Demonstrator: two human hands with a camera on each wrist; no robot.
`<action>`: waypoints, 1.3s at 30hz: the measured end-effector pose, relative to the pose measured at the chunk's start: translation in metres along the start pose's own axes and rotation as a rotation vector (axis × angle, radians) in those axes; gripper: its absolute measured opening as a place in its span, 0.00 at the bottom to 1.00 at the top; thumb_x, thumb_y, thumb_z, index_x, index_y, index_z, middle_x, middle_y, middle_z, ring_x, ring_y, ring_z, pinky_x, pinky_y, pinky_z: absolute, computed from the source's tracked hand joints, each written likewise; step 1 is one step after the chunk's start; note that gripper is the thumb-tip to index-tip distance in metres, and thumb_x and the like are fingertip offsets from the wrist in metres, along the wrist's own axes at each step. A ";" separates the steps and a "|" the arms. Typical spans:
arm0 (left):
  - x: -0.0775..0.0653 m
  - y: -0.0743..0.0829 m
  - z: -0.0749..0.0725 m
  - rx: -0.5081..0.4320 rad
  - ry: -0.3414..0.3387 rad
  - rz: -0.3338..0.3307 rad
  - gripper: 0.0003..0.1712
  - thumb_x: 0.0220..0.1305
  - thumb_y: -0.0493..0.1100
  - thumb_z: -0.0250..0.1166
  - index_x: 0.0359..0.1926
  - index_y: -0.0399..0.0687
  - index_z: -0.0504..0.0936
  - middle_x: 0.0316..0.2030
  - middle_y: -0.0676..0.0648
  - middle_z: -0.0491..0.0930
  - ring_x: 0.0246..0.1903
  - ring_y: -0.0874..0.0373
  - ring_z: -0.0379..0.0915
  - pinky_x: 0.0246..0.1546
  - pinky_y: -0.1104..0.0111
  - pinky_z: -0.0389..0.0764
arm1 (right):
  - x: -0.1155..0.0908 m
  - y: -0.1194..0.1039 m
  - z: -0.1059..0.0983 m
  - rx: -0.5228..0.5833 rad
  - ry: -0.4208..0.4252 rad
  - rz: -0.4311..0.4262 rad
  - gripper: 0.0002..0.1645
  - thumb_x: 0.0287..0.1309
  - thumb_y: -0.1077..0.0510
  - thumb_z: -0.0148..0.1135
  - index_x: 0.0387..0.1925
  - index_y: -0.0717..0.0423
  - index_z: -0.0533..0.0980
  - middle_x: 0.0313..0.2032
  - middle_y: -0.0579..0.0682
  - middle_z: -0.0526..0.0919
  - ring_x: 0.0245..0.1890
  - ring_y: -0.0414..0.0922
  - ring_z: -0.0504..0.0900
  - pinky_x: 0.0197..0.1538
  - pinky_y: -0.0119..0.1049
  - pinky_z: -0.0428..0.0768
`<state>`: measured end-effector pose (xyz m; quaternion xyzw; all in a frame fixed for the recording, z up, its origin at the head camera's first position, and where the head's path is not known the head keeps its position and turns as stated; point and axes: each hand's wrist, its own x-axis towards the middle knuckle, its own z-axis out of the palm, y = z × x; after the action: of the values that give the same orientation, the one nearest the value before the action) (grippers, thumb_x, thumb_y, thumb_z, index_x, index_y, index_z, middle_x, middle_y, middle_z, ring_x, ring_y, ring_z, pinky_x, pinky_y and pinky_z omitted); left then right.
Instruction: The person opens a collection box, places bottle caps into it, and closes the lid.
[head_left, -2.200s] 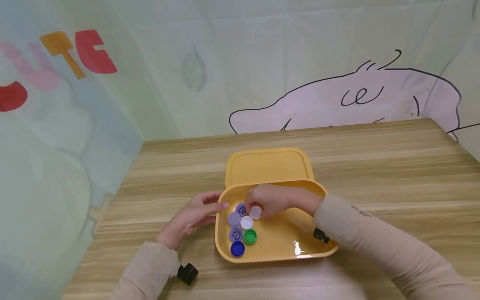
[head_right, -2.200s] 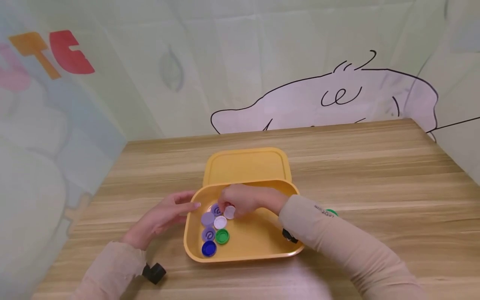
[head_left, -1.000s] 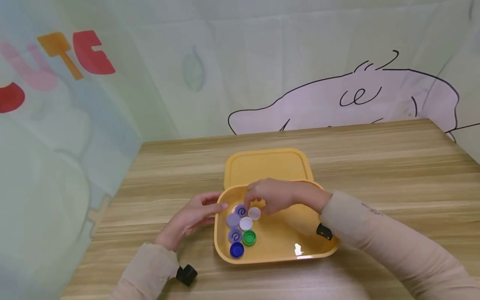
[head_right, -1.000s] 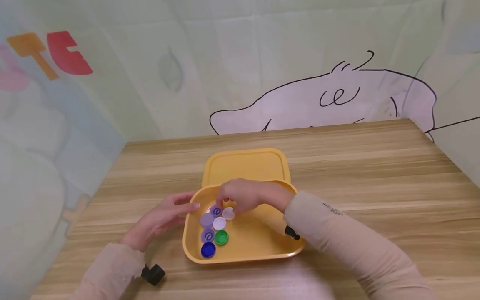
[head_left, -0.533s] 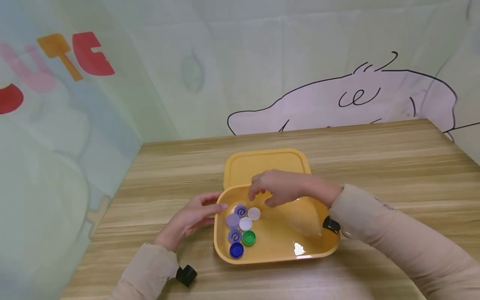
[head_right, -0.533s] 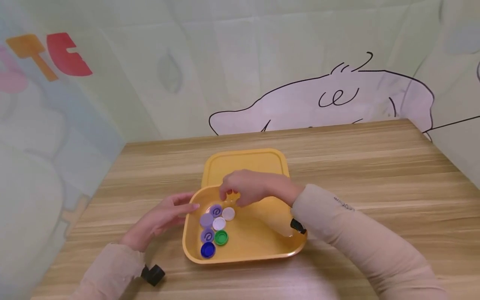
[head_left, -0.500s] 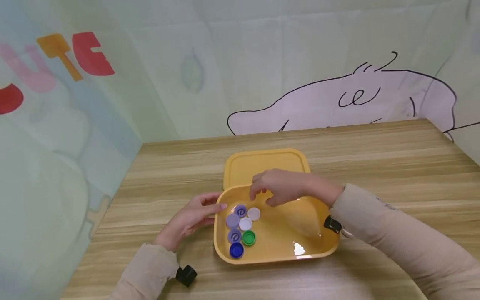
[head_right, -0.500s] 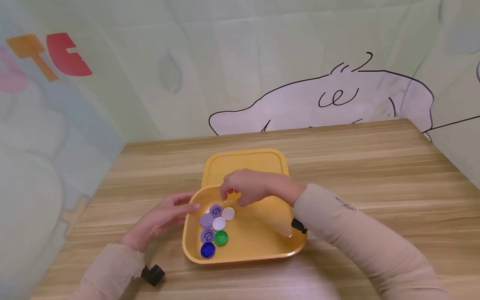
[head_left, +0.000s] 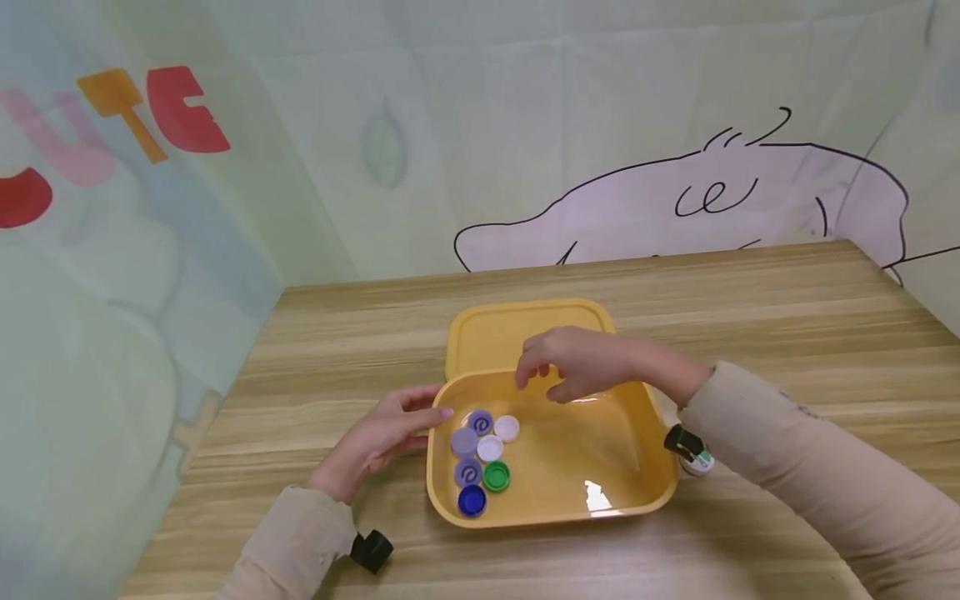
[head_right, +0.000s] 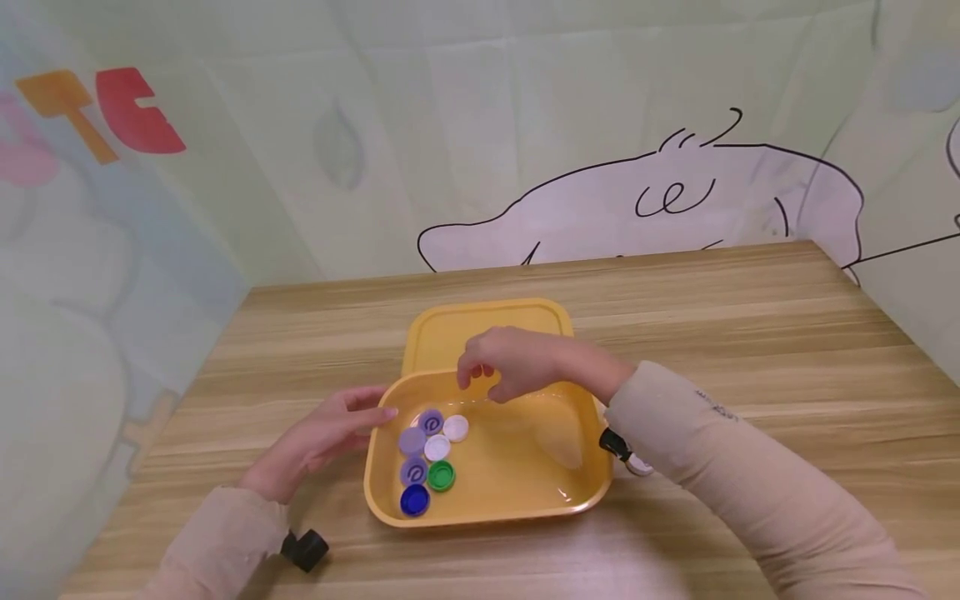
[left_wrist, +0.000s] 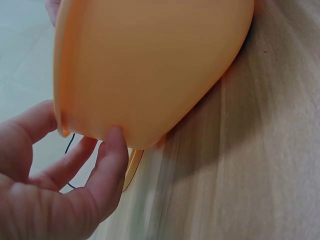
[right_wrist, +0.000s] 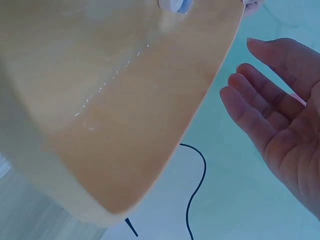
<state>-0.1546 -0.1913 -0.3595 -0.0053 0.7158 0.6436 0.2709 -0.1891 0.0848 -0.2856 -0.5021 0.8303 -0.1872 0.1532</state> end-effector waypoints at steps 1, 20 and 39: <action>0.000 0.000 0.000 0.002 0.003 -0.002 0.32 0.61 0.37 0.61 0.63 0.30 0.63 0.56 0.36 0.70 0.45 0.56 0.74 0.45 0.62 0.80 | -0.001 0.000 -0.001 0.000 -0.001 0.005 0.16 0.48 0.69 0.64 0.42 0.59 0.79 0.38 0.51 0.79 0.39 0.49 0.77 0.39 0.31 0.77; -0.001 -0.002 0.000 0.002 0.017 -0.012 0.31 0.61 0.37 0.61 0.63 0.31 0.63 0.55 0.36 0.70 0.45 0.55 0.74 0.46 0.61 0.79 | -0.030 0.019 -0.003 0.035 0.055 0.104 0.16 0.48 0.69 0.66 0.42 0.59 0.79 0.39 0.51 0.80 0.39 0.50 0.76 0.39 0.36 0.81; -0.001 -0.001 0.000 -0.005 -0.002 0.010 0.33 0.61 0.38 0.61 0.63 0.29 0.62 0.56 0.34 0.69 0.46 0.54 0.74 0.46 0.61 0.79 | -0.067 0.035 -0.007 0.075 0.099 0.187 0.17 0.48 0.69 0.65 0.43 0.58 0.79 0.40 0.49 0.79 0.40 0.49 0.76 0.39 0.33 0.81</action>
<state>-0.1535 -0.1913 -0.3598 -0.0017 0.7140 0.6467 0.2682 -0.1887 0.1604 -0.2913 -0.4066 0.8725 -0.2273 0.1476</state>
